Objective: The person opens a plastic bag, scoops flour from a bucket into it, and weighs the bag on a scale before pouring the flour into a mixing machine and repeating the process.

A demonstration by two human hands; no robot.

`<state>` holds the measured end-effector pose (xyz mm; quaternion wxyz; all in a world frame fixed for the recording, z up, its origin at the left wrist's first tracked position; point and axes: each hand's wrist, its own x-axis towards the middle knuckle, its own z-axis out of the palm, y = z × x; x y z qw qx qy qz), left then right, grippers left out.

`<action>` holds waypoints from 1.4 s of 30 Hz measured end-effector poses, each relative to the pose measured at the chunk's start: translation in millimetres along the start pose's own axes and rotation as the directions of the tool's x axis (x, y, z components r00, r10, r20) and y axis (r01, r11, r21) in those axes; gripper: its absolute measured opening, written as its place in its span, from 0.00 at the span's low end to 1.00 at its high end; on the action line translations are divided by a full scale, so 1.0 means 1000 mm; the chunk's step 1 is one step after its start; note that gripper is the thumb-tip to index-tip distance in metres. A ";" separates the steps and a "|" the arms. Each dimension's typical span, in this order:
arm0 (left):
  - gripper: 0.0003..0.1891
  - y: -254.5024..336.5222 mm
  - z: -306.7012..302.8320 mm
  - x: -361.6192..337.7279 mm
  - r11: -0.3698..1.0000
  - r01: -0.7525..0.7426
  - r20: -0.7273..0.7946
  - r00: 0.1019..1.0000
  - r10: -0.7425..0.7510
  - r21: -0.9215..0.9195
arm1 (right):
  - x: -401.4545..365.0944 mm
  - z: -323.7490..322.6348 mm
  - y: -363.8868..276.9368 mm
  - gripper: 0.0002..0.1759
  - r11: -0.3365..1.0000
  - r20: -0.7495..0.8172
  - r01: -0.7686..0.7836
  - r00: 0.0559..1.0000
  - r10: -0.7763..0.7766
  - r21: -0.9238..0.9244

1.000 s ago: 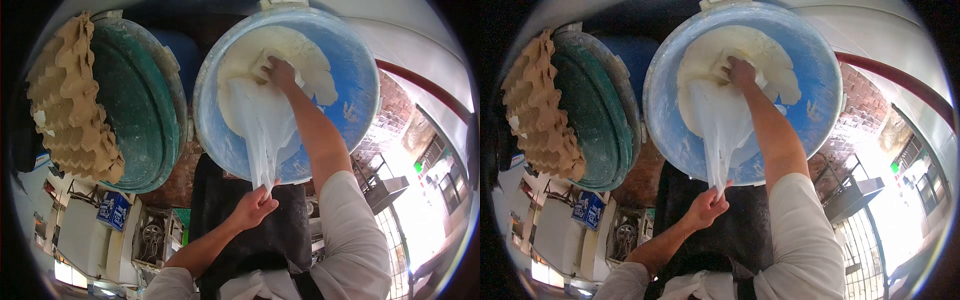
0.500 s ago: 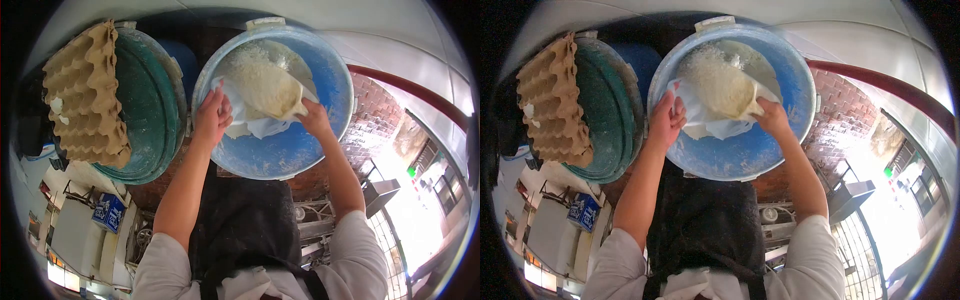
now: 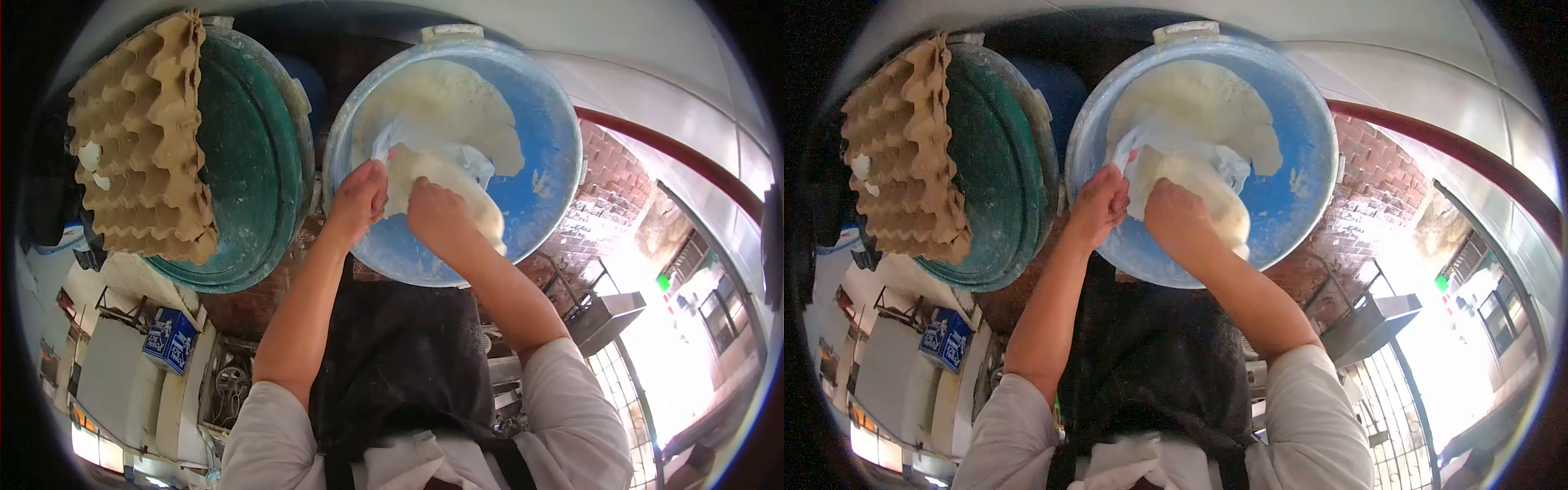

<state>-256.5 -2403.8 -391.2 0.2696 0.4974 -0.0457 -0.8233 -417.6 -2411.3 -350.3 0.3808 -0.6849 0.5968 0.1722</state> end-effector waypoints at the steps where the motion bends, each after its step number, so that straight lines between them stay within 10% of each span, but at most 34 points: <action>1: 0.21 0.000 -0.002 -0.002 1.000 0.003 -0.003 1.000 -0.003 -0.006 | -0.007 -0.009 0.007 0.13 0.999 0.024 0.004 1.000 -0.003 -0.052; 6: 0.24 -0.011 0.019 -0.035 0.989 0.086 0.034 0.995 -0.091 0.120 | -0.005 -0.095 0.036 0.15 0.954 -0.040 -0.276 0.961 0.273 -0.118; 9: 0.31 -0.076 0.023 -0.063 0.884 -0.215 0.150 0.975 0.167 0.414 | 0.050 -0.076 0.079 0.12 0.931 -0.167 -0.307 0.946 0.277 -0.195; 13: 0.35 -0.063 0.038 -0.109 0.831 -0.007 0.197 0.973 -0.123 0.557 | 0.142 0.017 0.147 0.13 0.900 -0.185 -0.318 0.944 0.273 -0.298; 22: 0.35 -0.099 0.024 -0.104 0.982 0.050 0.150 0.986 -0.079 0.185 | 0.233 0.126 0.156 0.20 0.929 -0.205 -0.340 0.908 0.364 0.144; 31: 0.37 -0.044 0.006 -0.059 0.994 -0.022 0.021 0.999 0.025 -0.107 | 0.133 0.082 0.175 0.18 0.738 -0.463 0.199 0.870 0.169 0.644; 40: 0.19 0.035 0.017 0.021 0.964 -0.070 0.068 0.994 0.090 -0.257 | -0.014 -0.044 0.153 0.17 0.972 -0.204 -0.022 0.976 0.071 0.234; 42: 0.17 0.041 0.020 0.028 0.975 -0.048 0.072 0.995 0.065 -0.216 | -0.027 -0.053 0.138 0.16 0.965 -0.265 0.183 0.956 -0.129 0.189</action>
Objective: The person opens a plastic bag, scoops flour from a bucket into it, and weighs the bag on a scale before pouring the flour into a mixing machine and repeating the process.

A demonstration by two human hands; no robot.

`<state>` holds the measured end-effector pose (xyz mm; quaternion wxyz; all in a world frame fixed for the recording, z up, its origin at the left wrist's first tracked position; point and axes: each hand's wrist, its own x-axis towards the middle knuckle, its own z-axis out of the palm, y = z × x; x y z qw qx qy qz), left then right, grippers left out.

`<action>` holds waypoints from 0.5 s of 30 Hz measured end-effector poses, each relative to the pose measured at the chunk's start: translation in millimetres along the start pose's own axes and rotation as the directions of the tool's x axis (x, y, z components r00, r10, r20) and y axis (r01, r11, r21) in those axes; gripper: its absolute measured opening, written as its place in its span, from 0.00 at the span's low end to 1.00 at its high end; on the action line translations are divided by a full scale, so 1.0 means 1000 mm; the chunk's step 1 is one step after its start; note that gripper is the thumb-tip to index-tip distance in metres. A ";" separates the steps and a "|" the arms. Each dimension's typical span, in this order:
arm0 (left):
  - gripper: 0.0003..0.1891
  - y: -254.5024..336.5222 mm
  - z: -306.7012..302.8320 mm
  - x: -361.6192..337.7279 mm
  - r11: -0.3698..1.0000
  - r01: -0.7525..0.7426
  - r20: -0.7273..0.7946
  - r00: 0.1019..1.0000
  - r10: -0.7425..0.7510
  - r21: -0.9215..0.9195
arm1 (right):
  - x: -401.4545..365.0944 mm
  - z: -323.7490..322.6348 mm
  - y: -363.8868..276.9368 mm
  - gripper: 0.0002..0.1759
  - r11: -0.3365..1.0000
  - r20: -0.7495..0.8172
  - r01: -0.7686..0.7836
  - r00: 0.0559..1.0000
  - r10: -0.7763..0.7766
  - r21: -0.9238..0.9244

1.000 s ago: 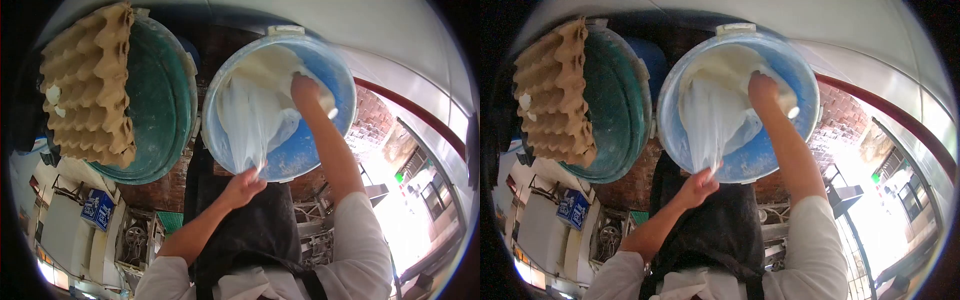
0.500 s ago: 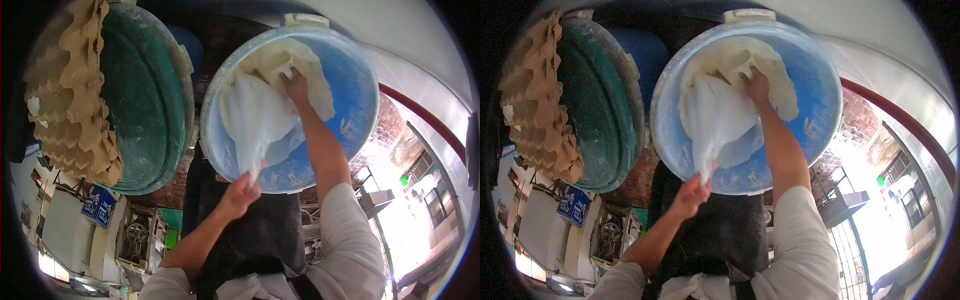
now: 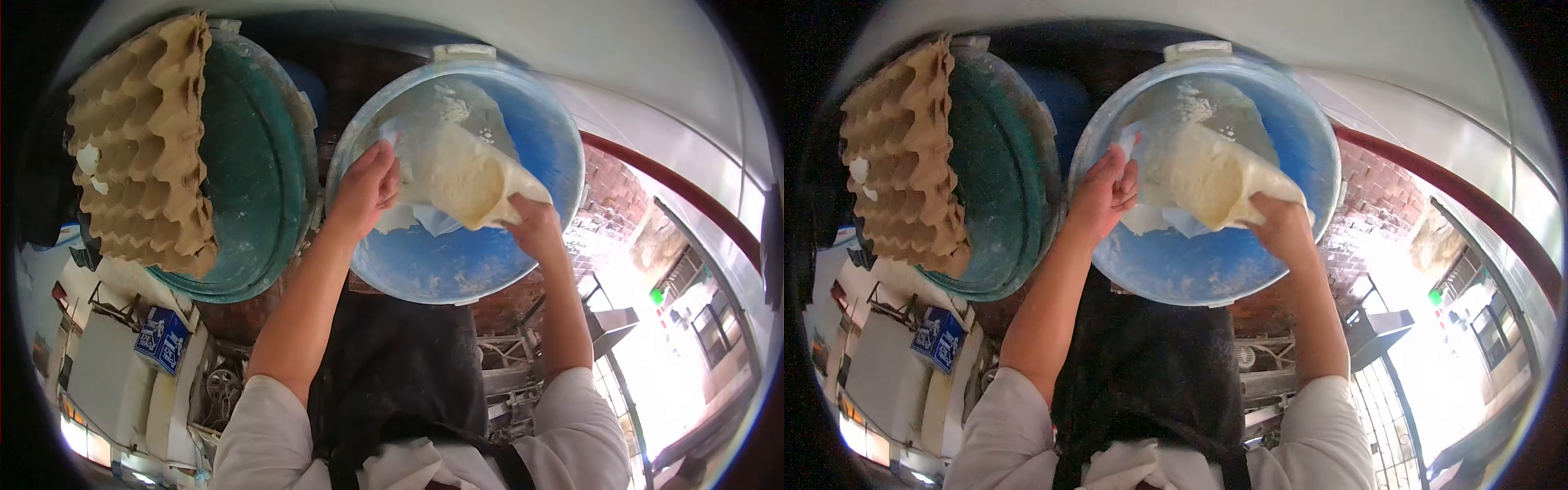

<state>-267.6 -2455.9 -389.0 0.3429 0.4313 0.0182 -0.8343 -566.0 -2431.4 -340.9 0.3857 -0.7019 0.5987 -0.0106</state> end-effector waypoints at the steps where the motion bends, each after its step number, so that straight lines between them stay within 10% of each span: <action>1: 0.31 0.007 0.005 -0.003 0.999 0.030 0.006 1.000 -0.030 0.045 | 0.000 -0.002 -0.006 0.16 0.995 -0.008 0.103 0.995 -0.103 0.003; 4: 0.31 0.000 -0.009 -0.001 0.995 0.098 0.040 0.994 -0.100 0.033 | 0.029 0.022 -0.056 0.16 0.994 0.241 0.002 0.970 0.025 -0.112; 15: 0.16 -0.004 -0.014 0.001 0.981 0.060 0.006 0.998 -0.062 0.184 | 0.045 0.053 -0.125 0.15 0.987 0.371 -0.044 0.923 0.099 -0.155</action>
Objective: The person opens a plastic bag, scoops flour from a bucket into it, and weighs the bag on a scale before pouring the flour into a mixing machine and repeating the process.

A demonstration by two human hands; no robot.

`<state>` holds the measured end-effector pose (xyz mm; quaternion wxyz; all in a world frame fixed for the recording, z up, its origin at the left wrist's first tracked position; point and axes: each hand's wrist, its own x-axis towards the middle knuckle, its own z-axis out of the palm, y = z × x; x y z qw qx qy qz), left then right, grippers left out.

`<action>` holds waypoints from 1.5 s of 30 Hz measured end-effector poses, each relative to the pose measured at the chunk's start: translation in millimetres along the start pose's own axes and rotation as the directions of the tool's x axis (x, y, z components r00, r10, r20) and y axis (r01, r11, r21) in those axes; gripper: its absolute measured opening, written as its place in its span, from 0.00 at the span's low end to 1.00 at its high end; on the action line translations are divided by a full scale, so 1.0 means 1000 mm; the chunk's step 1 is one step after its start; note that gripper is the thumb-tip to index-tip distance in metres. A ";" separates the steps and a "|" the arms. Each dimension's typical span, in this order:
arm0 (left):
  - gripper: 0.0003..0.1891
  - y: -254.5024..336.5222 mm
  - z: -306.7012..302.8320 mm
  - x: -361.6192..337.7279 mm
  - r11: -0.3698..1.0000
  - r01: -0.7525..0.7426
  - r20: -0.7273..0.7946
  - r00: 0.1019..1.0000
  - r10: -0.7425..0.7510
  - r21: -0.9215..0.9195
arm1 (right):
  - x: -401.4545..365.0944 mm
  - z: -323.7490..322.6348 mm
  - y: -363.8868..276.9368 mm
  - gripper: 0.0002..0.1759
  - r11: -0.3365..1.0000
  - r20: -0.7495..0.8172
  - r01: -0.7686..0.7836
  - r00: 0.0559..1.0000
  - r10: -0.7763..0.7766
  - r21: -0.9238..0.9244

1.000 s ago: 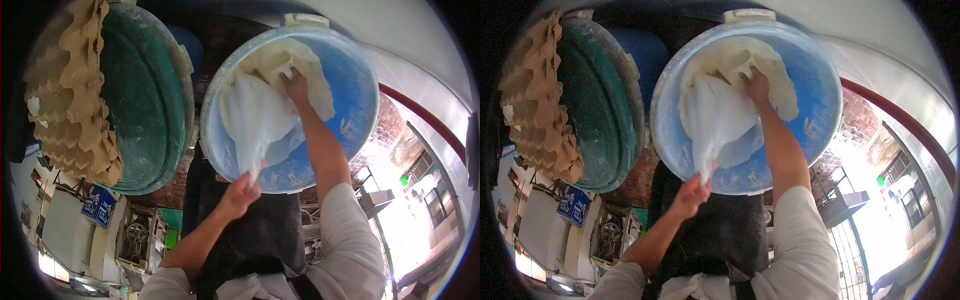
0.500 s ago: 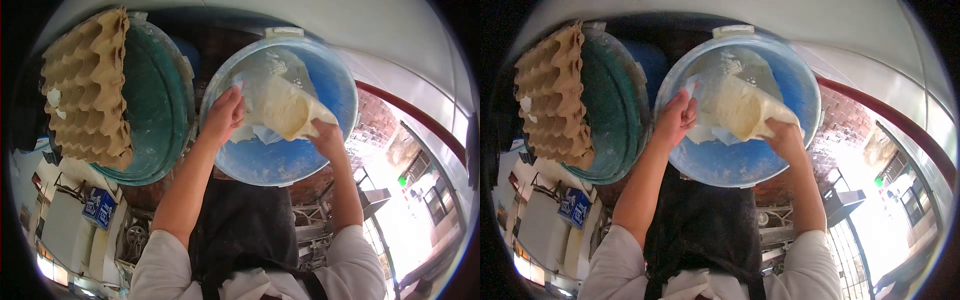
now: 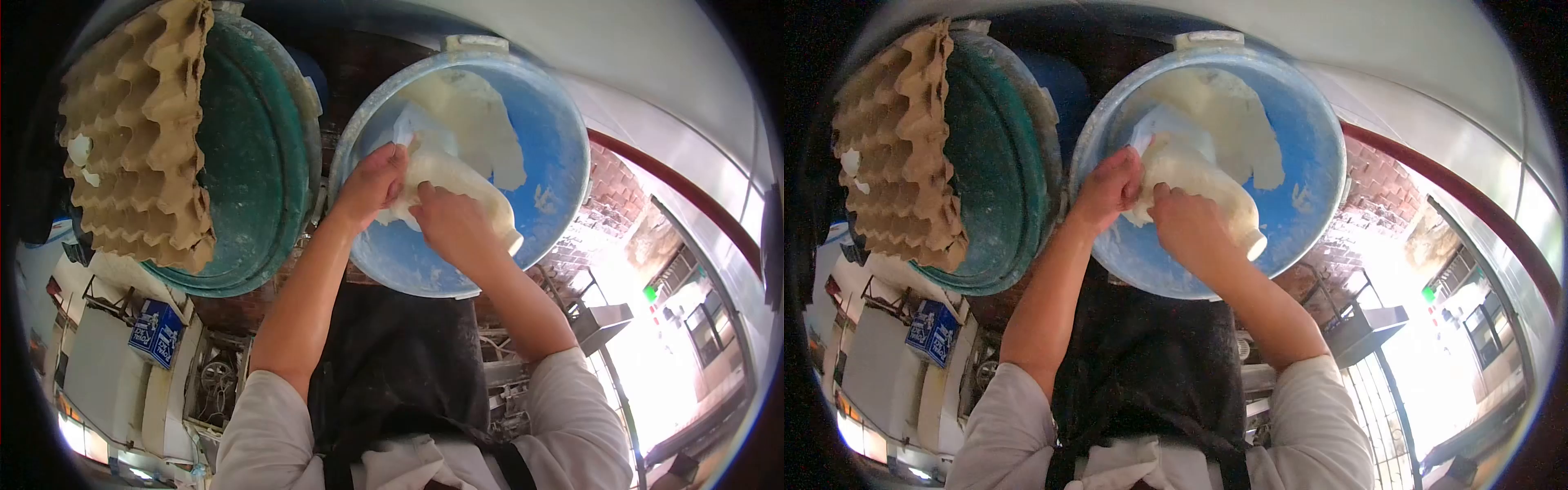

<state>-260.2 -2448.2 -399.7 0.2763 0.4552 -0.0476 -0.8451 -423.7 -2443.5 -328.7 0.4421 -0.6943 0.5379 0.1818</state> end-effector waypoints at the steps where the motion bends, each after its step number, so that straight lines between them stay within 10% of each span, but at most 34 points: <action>1: 0.17 0.002 0.001 -0.002 1.000 0.028 -0.025 0.999 -0.028 0.012 | 0.004 0.004 0.002 0.15 1.000 -0.018 -0.010 1.000 0.010 0.022; 9: 0.15 0.000 0.002 -0.015 0.993 0.097 0.008 0.995 -0.098 0.060 | 0.017 0.047 0.054 0.13 0.933 -0.151 -0.298 0.951 0.271 -0.203; 15: 0.12 -0.030 -0.010 -0.028 0.986 0.158 0.039 0.986 -0.160 0.053 | -0.029 -0.039 0.041 0.17 0.911 -0.119 -0.377 0.925 0.361 -0.166; 19: 0.29 -0.051 0.026 -0.075 0.940 0.093 0.083 0.989 -0.127 0.328 | -0.029 -0.094 0.040 0.17 0.840 -0.176 -0.505 0.862 0.476 -0.199; 25: 0.38 -0.066 0.035 -0.125 0.800 0.195 0.192 0.913 -0.359 0.568 | 0.110 -0.007 0.159 0.14 0.774 -0.284 -0.558 0.827 0.485 -0.301; 33: 0.40 -0.098 0.018 -0.129 0.903 0.176 0.169 0.951 -0.259 0.392 | 0.250 0.104 0.211 0.18 0.880 -0.354 -0.470 0.837 0.418 -0.071; 42: 0.30 -0.097 0.022 -0.108 0.996 0.091 -0.041 0.995 -0.091 -0.004 | 0.147 0.097 0.221 0.20 0.858 -0.513 0.012 0.805 0.296 0.514; 45: 0.29 -0.075 0.011 -0.087 0.975 0.042 -0.068 0.996 -0.058 -0.218 | 0.081 0.051 0.188 0.20 0.928 -0.550 0.012 0.808 0.210 0.372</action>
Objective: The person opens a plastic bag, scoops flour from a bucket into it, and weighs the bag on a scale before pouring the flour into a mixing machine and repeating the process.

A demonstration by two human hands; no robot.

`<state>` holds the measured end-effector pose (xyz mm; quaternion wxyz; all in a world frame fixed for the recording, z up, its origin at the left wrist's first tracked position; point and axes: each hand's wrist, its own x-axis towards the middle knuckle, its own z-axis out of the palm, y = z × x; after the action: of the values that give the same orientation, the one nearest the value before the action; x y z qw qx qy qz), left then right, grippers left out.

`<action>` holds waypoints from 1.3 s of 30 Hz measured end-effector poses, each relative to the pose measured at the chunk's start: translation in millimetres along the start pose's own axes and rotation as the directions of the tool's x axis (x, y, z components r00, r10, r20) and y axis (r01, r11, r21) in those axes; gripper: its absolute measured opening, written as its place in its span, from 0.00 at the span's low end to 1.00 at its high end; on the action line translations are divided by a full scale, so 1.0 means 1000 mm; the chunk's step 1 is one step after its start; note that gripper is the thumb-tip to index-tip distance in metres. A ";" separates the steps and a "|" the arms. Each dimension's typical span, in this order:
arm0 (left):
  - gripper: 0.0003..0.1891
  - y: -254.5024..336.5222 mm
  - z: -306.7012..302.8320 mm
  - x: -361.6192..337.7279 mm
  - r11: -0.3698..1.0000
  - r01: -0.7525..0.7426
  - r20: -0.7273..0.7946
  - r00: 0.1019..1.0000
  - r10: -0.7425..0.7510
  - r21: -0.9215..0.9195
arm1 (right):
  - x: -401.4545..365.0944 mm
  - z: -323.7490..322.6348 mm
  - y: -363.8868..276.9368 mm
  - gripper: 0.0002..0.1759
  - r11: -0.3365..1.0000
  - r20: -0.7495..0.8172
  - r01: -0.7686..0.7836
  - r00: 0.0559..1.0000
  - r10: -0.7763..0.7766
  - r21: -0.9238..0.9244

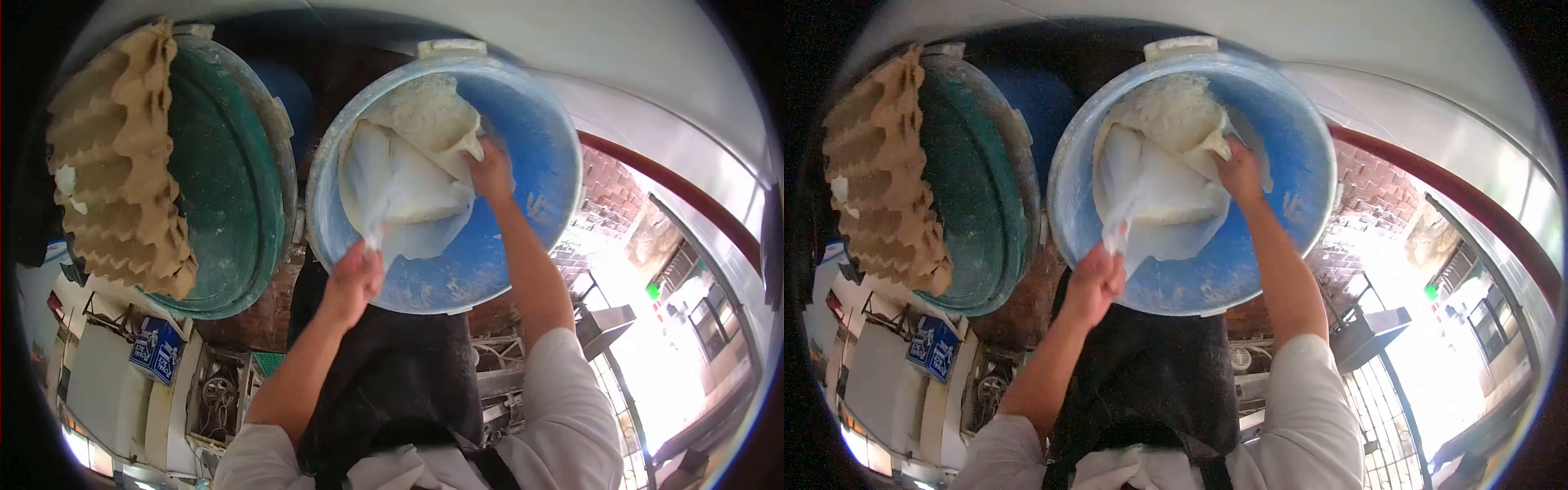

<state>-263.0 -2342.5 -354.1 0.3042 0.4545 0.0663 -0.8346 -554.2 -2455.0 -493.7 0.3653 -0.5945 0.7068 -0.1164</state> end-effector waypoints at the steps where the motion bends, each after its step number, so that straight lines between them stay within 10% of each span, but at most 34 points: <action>1: 0.28 0.011 0.003 0.009 0.997 -0.026 -0.001 1.000 0.026 -0.069 | -0.010 -0.018 -0.010 0.19 1.000 -0.002 0.016 1.000 -0.016 0.011; 9: 0.25 0.077 0.022 0.066 0.996 -0.026 0.115 0.993 0.036 -0.090 | -0.086 -0.133 -0.104 0.16 0.990 0.295 0.101 0.953 -0.067 -0.100; 14: 0.28 0.075 0.024 0.065 1.000 0.003 0.093 0.996 -0.005 0.022 | -0.082 -0.047 -0.163 0.17 0.898 0.539 0.305 0.837 -0.094 -0.318; 23: 0.12 0.035 -0.018 0.048 0.992 0.032 0.116 0.992 -0.046 0.119 | -0.076 -0.094 -0.222 0.14 0.837 0.356 0.005 0.907 0.227 -0.547; 28: 0.28 -0.023 0.003 -0.012 0.887 -0.153 0.138 0.985 0.103 0.436 | -0.006 -0.081 -0.155 0.11 0.704 0.207 0.065 0.971 0.118 -0.707; 30: 0.30 -0.015 0.020 -0.046 0.905 0.099 0.119 0.980 -0.161 0.413 | 0.031 -0.037 -0.103 0.11 0.632 0.206 0.091 0.972 0.111 -0.770; 32: 0.35 -0.027 0.008 -0.059 0.733 0.023 0.169 0.968 -0.187 0.680 | 0.056 0.014 -0.039 0.13 0.571 0.261 0.150 0.958 0.118 -0.807; 39: 0.38 -0.029 0.002 -0.065 0.754 0.060 0.204 0.946 -0.252 0.654 | 0.078 0.139 0.053 0.20 0.846 0.201 0.063 0.978 0.053 -0.529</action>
<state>-255.4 -2291.0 -305.9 0.0659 0.4009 -0.2271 -0.8851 -505.1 -2475.8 -653.1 0.2579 -0.6830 0.6677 0.1459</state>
